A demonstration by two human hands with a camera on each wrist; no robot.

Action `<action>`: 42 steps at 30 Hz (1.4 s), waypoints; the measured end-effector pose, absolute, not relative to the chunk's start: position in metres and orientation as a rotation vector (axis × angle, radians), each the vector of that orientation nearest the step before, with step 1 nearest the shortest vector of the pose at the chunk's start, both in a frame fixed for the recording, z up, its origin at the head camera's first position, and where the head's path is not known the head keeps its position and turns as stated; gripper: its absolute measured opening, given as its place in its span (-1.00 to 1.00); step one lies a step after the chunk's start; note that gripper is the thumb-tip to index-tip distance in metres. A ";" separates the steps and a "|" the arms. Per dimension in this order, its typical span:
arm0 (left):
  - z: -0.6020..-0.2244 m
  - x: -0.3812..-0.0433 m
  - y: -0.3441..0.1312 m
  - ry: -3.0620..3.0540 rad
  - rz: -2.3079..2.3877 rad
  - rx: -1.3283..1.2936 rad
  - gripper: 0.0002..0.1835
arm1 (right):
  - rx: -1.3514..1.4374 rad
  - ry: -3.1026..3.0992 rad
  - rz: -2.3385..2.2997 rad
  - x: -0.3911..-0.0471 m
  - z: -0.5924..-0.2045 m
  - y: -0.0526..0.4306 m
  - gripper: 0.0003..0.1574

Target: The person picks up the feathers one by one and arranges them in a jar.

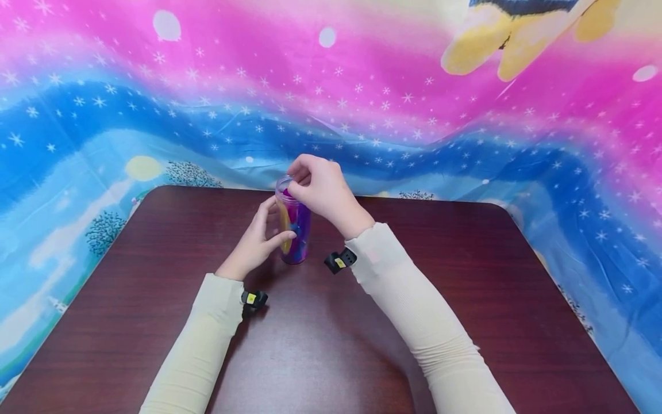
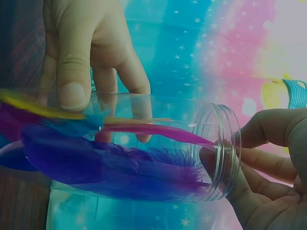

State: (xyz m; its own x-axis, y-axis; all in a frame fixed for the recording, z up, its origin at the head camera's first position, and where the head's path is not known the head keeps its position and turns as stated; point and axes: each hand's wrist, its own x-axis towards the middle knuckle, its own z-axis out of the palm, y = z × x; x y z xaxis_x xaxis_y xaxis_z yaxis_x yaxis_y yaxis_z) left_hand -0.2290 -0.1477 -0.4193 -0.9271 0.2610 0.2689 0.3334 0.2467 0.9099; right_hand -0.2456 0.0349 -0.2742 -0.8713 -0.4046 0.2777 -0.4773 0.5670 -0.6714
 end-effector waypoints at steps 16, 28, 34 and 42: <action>-0.415 -0.226 -0.147 -2.432 -1.793 -0.571 -0.09 | 0.846 -2.468 1.257 -0.246 -0.283 0.045 -0.82; -0.413 -0.226 -0.147 -2.485 -1.750 -0.534 -0.08 | 0.856 -2.417 1.234 -0.241 -0.284 0.061 -0.82; -0.415 -0.226 -0.147 -2.476 -1.744 -0.535 -0.07 | 0.840 -2.409 1.222 -0.241 -0.289 0.072 -0.81; -0.418 -0.227 -0.144 -2.530 -1.640 -0.529 -0.12 | 0.821 -2.374 1.106 -0.248 -0.308 0.098 -0.79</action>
State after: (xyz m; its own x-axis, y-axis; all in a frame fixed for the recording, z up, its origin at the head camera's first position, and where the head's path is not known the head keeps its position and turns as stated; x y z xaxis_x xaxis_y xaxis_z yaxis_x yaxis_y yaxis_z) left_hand -0.2271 -0.1441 -0.4179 -0.9372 0.2419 0.2513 0.3281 0.3672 0.8703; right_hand -0.2482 0.0985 -0.3079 -0.7500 -0.3419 0.5662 -0.6534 0.5159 -0.5540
